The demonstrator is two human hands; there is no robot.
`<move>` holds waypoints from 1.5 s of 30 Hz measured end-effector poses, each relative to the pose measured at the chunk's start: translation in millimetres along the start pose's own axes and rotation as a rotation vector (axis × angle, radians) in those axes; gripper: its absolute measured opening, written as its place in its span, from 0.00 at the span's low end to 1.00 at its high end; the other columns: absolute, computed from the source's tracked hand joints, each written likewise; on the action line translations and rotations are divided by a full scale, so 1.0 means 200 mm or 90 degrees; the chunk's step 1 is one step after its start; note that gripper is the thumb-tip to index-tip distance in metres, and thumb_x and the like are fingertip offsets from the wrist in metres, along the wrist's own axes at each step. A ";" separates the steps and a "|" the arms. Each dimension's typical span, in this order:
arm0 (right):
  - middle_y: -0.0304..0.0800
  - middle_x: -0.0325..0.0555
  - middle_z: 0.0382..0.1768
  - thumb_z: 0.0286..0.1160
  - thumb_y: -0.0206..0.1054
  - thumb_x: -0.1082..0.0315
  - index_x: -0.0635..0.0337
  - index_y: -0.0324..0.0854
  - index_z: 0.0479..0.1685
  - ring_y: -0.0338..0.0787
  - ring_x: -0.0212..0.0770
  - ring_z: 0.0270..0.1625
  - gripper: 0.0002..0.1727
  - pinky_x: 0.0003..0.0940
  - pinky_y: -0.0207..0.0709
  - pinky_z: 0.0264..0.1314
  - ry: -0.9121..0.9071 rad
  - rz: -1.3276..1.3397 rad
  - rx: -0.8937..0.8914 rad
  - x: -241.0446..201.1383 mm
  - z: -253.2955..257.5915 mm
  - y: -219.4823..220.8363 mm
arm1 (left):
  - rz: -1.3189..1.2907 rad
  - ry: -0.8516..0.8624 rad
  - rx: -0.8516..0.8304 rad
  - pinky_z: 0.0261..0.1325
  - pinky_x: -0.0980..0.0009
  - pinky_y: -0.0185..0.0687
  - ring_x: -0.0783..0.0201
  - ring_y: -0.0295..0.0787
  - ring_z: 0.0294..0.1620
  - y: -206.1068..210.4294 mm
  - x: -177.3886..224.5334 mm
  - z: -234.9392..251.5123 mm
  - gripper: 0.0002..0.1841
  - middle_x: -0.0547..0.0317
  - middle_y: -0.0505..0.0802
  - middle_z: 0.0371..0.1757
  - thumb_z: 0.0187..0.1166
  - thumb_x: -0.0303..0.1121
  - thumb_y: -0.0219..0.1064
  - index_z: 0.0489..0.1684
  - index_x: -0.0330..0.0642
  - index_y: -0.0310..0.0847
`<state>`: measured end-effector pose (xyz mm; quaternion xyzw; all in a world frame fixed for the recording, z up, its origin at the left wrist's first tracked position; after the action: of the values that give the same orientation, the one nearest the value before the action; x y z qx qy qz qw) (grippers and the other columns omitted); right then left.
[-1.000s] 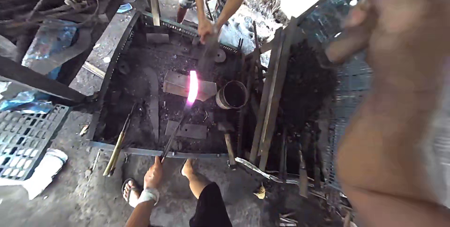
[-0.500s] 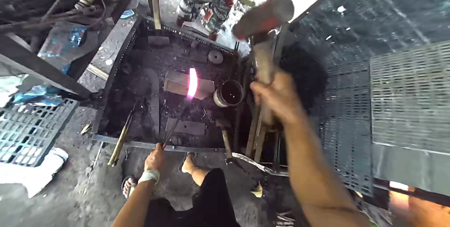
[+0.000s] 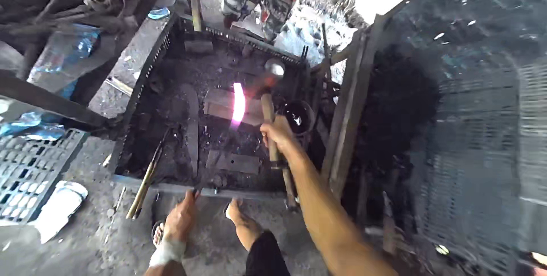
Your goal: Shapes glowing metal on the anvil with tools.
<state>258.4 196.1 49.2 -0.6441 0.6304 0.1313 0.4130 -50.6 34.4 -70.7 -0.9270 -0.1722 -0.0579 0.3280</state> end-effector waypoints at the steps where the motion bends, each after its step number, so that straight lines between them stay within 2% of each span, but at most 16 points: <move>1: 0.78 0.46 0.19 0.72 0.66 0.75 0.67 0.73 0.53 0.81 0.38 0.15 0.13 0.33 0.80 0.17 0.007 0.001 -0.004 -0.08 -0.17 -0.10 | 0.009 0.006 -0.015 0.54 0.34 0.87 0.32 0.93 0.55 -0.03 0.01 -0.03 0.24 0.35 0.94 0.53 0.94 0.50 0.48 0.83 0.52 0.67; 4: 0.85 0.47 0.25 0.73 0.70 0.70 0.64 0.77 0.59 0.85 0.41 0.21 0.17 0.38 0.85 0.26 -0.168 -0.096 0.056 -0.47 -0.72 -0.43 | 0.001 0.024 -0.018 0.58 0.34 0.86 0.34 0.92 0.59 -0.07 0.05 0.01 0.24 0.36 0.92 0.59 0.91 0.41 0.52 0.84 0.50 0.65; 7: 0.90 0.49 0.35 0.74 0.74 0.59 0.56 0.73 0.71 0.91 0.45 0.26 0.27 0.48 0.90 0.29 -0.376 -0.261 0.189 -0.84 -1.13 -0.71 | -0.009 0.039 -0.007 0.59 0.34 0.86 0.34 0.92 0.61 -0.02 0.02 0.09 0.24 0.35 0.92 0.60 0.91 0.41 0.51 0.85 0.49 0.64; 9: 0.88 0.47 0.38 0.74 0.72 0.51 0.61 0.72 0.69 0.90 0.40 0.27 0.30 0.45 0.90 0.29 -0.519 -0.362 0.325 -1.11 -1.21 -0.83 | -0.003 0.034 -0.008 0.60 0.35 0.86 0.35 0.92 0.61 -0.01 0.02 0.11 0.24 0.36 0.92 0.60 0.91 0.41 0.51 0.84 0.49 0.65; 11: 0.87 0.50 0.42 0.68 0.73 0.54 0.69 0.73 0.64 0.91 0.39 0.34 0.31 0.43 0.90 0.37 -0.654 -0.351 0.457 -1.30 -1.14 -0.84 | 0.001 0.025 -0.013 0.59 0.35 0.86 0.34 0.92 0.61 0.00 0.02 0.11 0.23 0.36 0.92 0.60 0.93 0.45 0.49 0.83 0.49 0.67; 13: 0.86 0.51 0.47 0.71 0.73 0.57 0.71 0.67 0.71 0.91 0.38 0.38 0.34 0.41 0.91 0.39 -0.699 -0.284 0.486 -1.24 -0.93 -0.69 | 0.004 0.000 -0.032 0.58 0.35 0.86 0.34 0.92 0.60 0.02 0.03 0.12 0.25 0.36 0.93 0.58 0.94 0.51 0.46 0.83 0.52 0.68; 16: 0.87 0.50 0.33 0.74 0.73 0.63 0.68 0.71 0.67 0.87 0.42 0.26 0.27 0.45 0.85 0.27 -0.504 -0.180 0.323 -0.46 -0.30 -0.23 | 0.015 -0.020 -0.037 0.55 0.35 0.87 0.33 0.94 0.54 0.09 0.03 0.17 0.24 0.37 0.95 0.52 0.94 0.51 0.48 0.85 0.56 0.67; 19: 0.82 0.49 0.25 0.69 0.69 0.71 0.68 0.73 0.59 0.84 0.42 0.20 0.20 0.40 0.83 0.22 -0.075 -0.096 0.091 0.27 0.18 0.06 | 0.013 -0.008 -0.030 0.52 0.35 0.87 0.33 0.95 0.51 0.08 0.03 0.11 0.23 0.37 0.95 0.48 0.93 0.49 0.50 0.82 0.56 0.68; 22: 0.80 0.47 0.23 0.70 0.67 0.73 0.66 0.71 0.61 0.82 0.41 0.17 0.20 0.37 0.82 0.19 0.067 -0.056 0.061 0.13 -0.01 -0.09 | 0.011 0.003 -0.028 0.56 0.35 0.87 0.34 0.93 0.56 -0.06 0.09 -0.01 0.23 0.37 0.94 0.55 0.95 0.49 0.46 0.83 0.55 0.67; 27: 0.83 0.47 0.25 0.69 0.68 0.72 0.67 0.73 0.61 0.84 0.42 0.17 0.20 0.39 0.84 0.20 -0.058 -0.069 0.132 -0.09 -0.80 -0.45 | -0.006 0.031 -0.010 0.58 0.35 0.86 0.34 0.92 0.59 -0.09 0.09 -0.02 0.24 0.36 0.93 0.59 0.88 0.39 0.56 0.82 0.50 0.67; 30: 0.82 0.46 0.22 0.68 0.68 0.70 0.65 0.75 0.58 0.83 0.42 0.15 0.19 0.39 0.84 0.18 -0.119 -0.069 0.163 -0.12 -1.05 -0.54 | -0.008 0.031 -0.003 0.59 0.36 0.86 0.35 0.92 0.61 -0.06 0.06 0.02 0.23 0.36 0.92 0.60 0.87 0.38 0.56 0.82 0.50 0.68; 34: 0.83 0.44 0.21 0.67 0.68 0.69 0.64 0.75 0.56 0.83 0.41 0.14 0.18 0.39 0.84 0.18 -0.141 -0.075 0.160 -0.12 -0.87 -0.49 | -0.007 0.015 -0.022 0.59 0.35 0.86 0.35 0.92 0.60 -0.01 0.03 0.12 0.23 0.38 0.93 0.59 0.90 0.42 0.54 0.82 0.53 0.69; 37: 0.83 0.47 0.24 0.69 0.67 0.70 0.68 0.76 0.58 0.83 0.42 0.17 0.19 0.40 0.84 0.22 -0.118 -0.080 0.074 -0.02 -0.28 -0.23 | -0.001 -0.007 -0.034 0.58 0.35 0.86 0.35 0.93 0.58 0.14 -0.04 0.30 0.24 0.37 0.94 0.57 0.90 0.44 0.54 0.84 0.55 0.69; 40: 0.78 0.45 0.23 0.72 0.66 0.75 0.67 0.74 0.56 0.80 0.38 0.19 0.15 0.34 0.80 0.23 0.039 -0.050 -0.040 0.08 0.30 0.03 | -0.013 -0.003 -0.029 0.56 0.35 0.87 0.35 0.94 0.56 0.24 -0.05 0.38 0.24 0.37 0.94 0.54 0.89 0.43 0.55 0.83 0.54 0.70; 42: 0.77 0.44 0.21 0.73 0.67 0.74 0.65 0.73 0.54 0.79 0.37 0.16 0.13 0.32 0.79 0.19 0.073 -0.034 -0.071 -0.01 0.28 0.02 | -0.011 0.000 -0.021 0.56 0.35 0.87 0.35 0.94 0.56 0.20 -0.01 0.34 0.23 0.38 0.94 0.55 0.89 0.43 0.55 0.82 0.55 0.69; 45: 0.80 0.46 0.20 0.72 0.67 0.74 0.66 0.75 0.52 0.80 0.39 0.15 0.12 0.34 0.80 0.18 -0.031 -0.021 -0.069 -0.18 -0.30 -0.20 | -0.014 0.005 -0.019 0.56 0.35 0.87 0.35 0.93 0.57 0.14 0.04 0.22 0.23 0.39 0.94 0.56 0.89 0.42 0.55 0.82 0.55 0.68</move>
<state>268.9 174.7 126.8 -0.6728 0.6012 0.1739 0.3946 -33.9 43.6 -120.9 -0.9295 -0.1804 -0.0678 0.3143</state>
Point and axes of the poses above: each hand's wrist, its own z-axis towards the middle knuckle, its own y-axis out of the palm, x = y × z, the point moved 4 cm from there along z, towards the middle knuckle
